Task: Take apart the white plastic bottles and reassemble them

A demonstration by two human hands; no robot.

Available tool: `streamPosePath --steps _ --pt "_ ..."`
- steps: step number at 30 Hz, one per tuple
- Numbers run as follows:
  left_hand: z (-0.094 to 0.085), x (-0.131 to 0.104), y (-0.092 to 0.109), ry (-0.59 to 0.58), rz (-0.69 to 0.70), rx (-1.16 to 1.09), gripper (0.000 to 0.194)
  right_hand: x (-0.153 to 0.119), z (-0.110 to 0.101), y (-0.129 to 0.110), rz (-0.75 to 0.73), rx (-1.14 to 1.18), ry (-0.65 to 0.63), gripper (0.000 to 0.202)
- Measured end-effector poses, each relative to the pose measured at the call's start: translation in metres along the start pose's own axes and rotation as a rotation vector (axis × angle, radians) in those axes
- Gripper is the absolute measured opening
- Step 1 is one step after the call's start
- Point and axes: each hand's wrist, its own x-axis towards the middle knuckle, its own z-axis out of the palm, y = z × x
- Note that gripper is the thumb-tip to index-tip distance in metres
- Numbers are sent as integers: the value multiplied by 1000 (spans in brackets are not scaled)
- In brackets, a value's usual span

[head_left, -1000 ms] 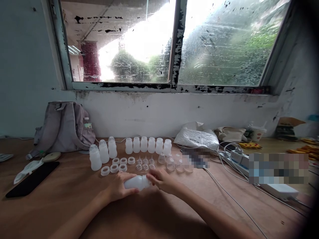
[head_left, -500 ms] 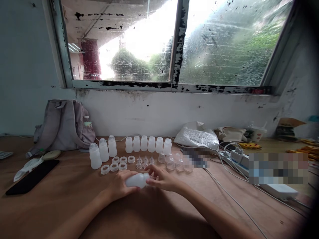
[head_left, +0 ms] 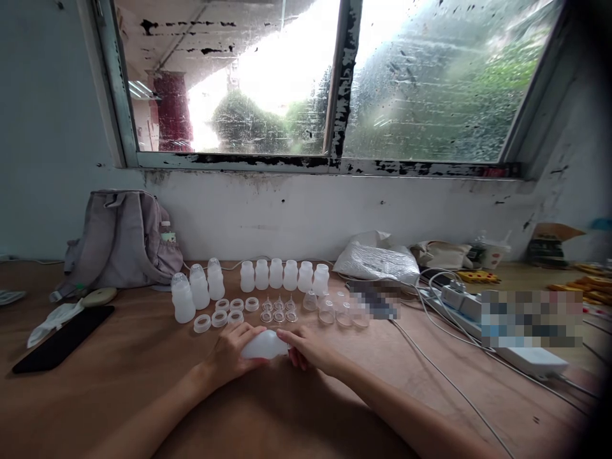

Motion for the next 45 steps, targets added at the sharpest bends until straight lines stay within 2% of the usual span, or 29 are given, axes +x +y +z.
streamPosePath --steps 3,6,8,10,12,14,16,17,19,21,23,26,28,31,34,36,41,45 --pt "2 -3 -1 69 71 113 48 -1 3 -2 78 119 26 47" --pt "0 -4 1 100 115 186 45 -1 5 -3 87 149 27 45" --pt "-3 -2 1 95 155 216 45 0 4 -3 52 62 15 48" --pt "-4 0 1 86 200 233 45 3 -4 -4 -30 -141 15 51" --pt "-5 2 1 84 211 231 47 6 -19 -4 -109 -423 122 50" --pt "-4 4 1 96 174 215 48 11 -40 -3 -109 -713 381 44" --pt "-4 4 0 120 111 207 48 14 -65 1 10 -928 627 40" --pt "-3 3 -1 131 81 209 47 16 -76 4 81 -1008 709 42" --pt "-4 2 -3 127 33 213 47 19 -93 13 209 -1099 742 48" --pt "-4 2 -5 100 7 202 47 22 -101 21 258 -1134 691 51" --pt "-5 2 -6 81 -3 182 49 23 -103 25 237 -1131 629 46" --pt "-6 2 -7 79 -21 130 49 22 -101 20 99 -1009 582 35" --pt "-7 3 -6 94 -74 62 49 19 -98 12 -64 -796 524 33" --pt "-10 4 -4 116 -225 -56 46 14 -91 0 -272 -361 381 32" --pt "-14 6 -2 116 -351 -141 38 13 -79 -5 -358 -18 295 31" --pt "-16 8 -1 122 -372 -178 36 12 -70 -6 -374 126 255 29" --pt "-17 9 0 104 -354 -252 34 11 -52 -5 -392 196 136 26" --pt "-17 8 0 80 -362 -278 35 11 -42 -2 -447 194 104 21"
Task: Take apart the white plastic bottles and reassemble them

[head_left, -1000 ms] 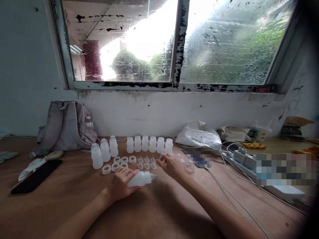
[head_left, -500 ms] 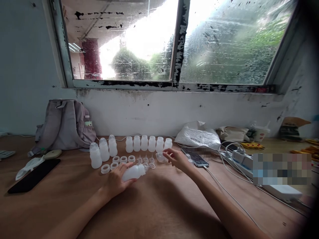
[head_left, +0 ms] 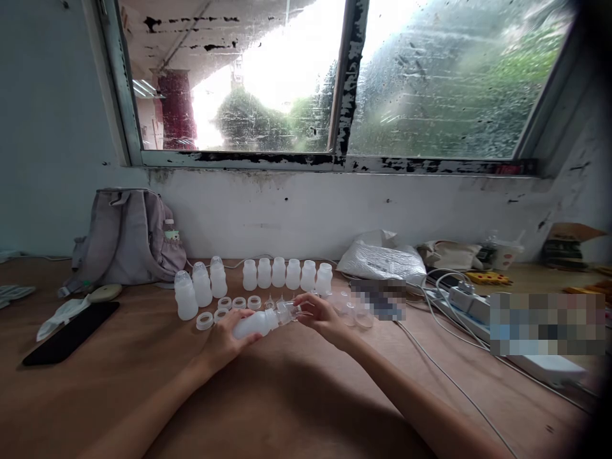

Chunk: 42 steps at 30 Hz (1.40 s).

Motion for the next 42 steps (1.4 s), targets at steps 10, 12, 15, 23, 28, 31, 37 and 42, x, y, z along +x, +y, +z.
streamPosePath --steps 10,12,15,23,28,31,37,42 --pt "-1 0 2 -38 21 -44 36 -2 13 14 -45 52 66 22" --pt "-3 0 6 -52 8 -57 35 -2 13 14 -34 73 66 23" --pt "-7 0 12 -60 -12 -58 33 -4 15 9 -12 59 62 25" --pt "-10 -4 14 -69 54 -38 31 -8 16 3 140 85 -59 35" --pt "-7 -6 10 -88 75 -7 30 -11 20 11 245 216 -116 35" --pt "-6 -7 9 -108 75 9 31 -12 25 14 314 301 -142 38" --pt "-3 -10 9 -116 82 0 31 -13 24 24 328 317 -139 38" --pt "-1 -11 7 -128 93 -8 34 -16 23 32 344 304 -120 37"
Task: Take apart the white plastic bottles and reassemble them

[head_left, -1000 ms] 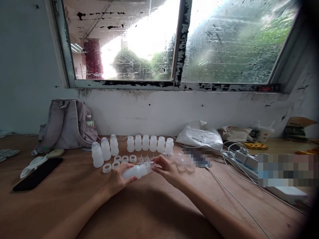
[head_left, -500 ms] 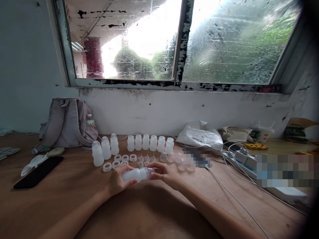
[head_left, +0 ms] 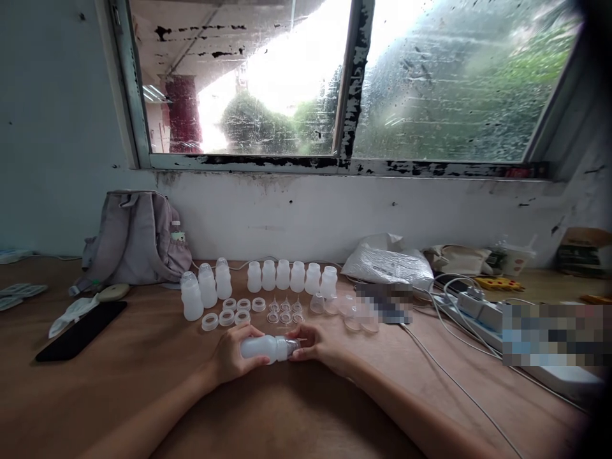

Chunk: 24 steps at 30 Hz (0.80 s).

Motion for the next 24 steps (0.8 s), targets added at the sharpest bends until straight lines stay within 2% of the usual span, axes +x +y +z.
streamPosePath --steps 3,6,11,13,18,21,24 --pt "5 2 -2 43 -44 -26 33 0 4 -3 -6 117 39 37" --pt "13 3 -4 81 -87 -82 34 2 6 -12 -72 242 103 41" --pt "21 1 -4 -142 -45 -144 57 2 3 -30 -157 274 89 48" --pt "19 2 -2 -196 -30 -188 55 0 5 -34 -160 258 52 49" --pt "11 6 0 -233 -61 -256 40 1 17 -23 -106 244 -39 47" --pt "15 5 -7 -205 -71 -219 41 3 19 -13 -44 246 -62 43" --pt "21 4 -13 -176 -95 -202 40 4 17 -7 -40 255 -33 38"
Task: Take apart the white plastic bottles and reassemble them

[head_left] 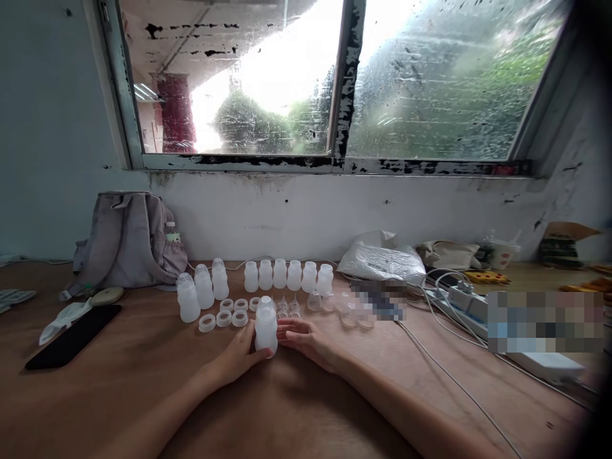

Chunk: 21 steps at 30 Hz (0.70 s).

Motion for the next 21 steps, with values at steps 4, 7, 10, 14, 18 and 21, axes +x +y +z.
streamPosePath --steps 4,7,10,14,18,21 --pt "-8 5 7 183 43 27 62 1 -4 4 -12 31 44 33" --pt "-30 15 27 349 86 50 45 2 -6 7 -9 37 49 30" --pt "-51 27 48 258 130 169 35 2 -5 8 -14 31 56 28" --pt "-73 45 61 119 172 358 28 2 -4 7 -18 26 70 27" --pt "-106 73 59 204 130 530 34 2 -4 7 -3 36 95 27" --pt "-133 97 51 230 -31 651 40 2 -5 8 -3 38 101 27"
